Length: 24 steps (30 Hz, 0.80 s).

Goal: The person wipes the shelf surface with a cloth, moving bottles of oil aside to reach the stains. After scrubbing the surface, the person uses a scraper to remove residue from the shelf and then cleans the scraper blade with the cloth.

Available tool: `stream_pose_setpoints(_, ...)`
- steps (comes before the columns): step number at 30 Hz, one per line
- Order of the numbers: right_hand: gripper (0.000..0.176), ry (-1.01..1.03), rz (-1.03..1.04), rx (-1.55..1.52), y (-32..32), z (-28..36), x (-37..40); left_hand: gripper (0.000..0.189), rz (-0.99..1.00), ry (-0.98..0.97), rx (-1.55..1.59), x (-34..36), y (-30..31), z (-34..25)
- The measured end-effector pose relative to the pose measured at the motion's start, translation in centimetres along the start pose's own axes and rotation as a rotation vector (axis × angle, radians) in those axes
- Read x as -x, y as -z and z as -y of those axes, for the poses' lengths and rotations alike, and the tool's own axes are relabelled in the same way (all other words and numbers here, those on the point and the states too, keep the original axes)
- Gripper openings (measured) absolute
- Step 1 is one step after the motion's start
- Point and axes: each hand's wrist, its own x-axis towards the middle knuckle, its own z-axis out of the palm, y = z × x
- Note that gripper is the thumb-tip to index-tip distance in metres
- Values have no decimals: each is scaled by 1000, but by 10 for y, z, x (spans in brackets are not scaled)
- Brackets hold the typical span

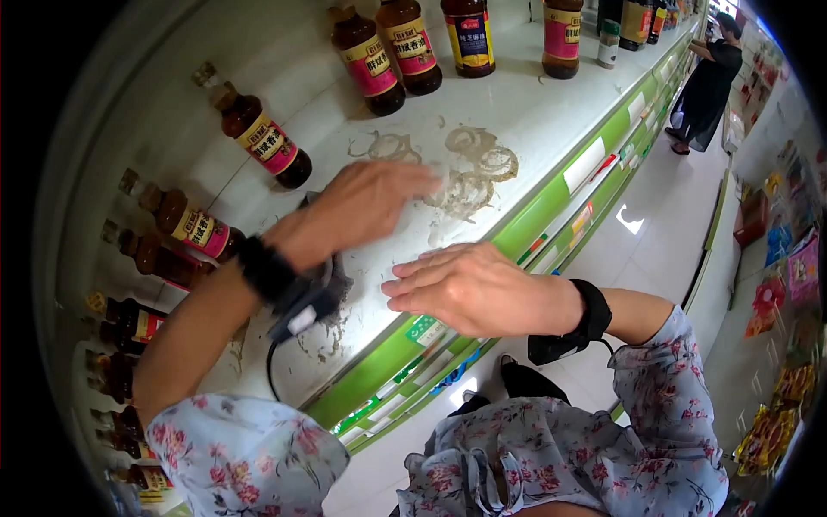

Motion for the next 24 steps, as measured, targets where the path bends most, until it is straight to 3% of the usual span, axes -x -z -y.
stream_pose_setpoints(2,22,4,-11,5,0,0,1,39,76,16,-67,13,16,-19)
stream_pose_setpoints(8,17,14,-31,15,-3,-4,0,36,147,297,-271,-40,8,26)
stream_pose_setpoints(12,16,16,-17,11,-2,-5,0,36,57,16,-18,-25,6,-19)
stream_pose_setpoints(15,14,10,1,13,-1,-4,1,38,199,18,-60,-11,28,-40)
stream_pose_setpoints(21,8,24,-49,-45,-5,-3,0,39,39,-1,-281,-62,-4,-6)
stream_pose_setpoints(24,9,22,31,11,10,-11,1,40,234,66,-343,-38,12,-32)
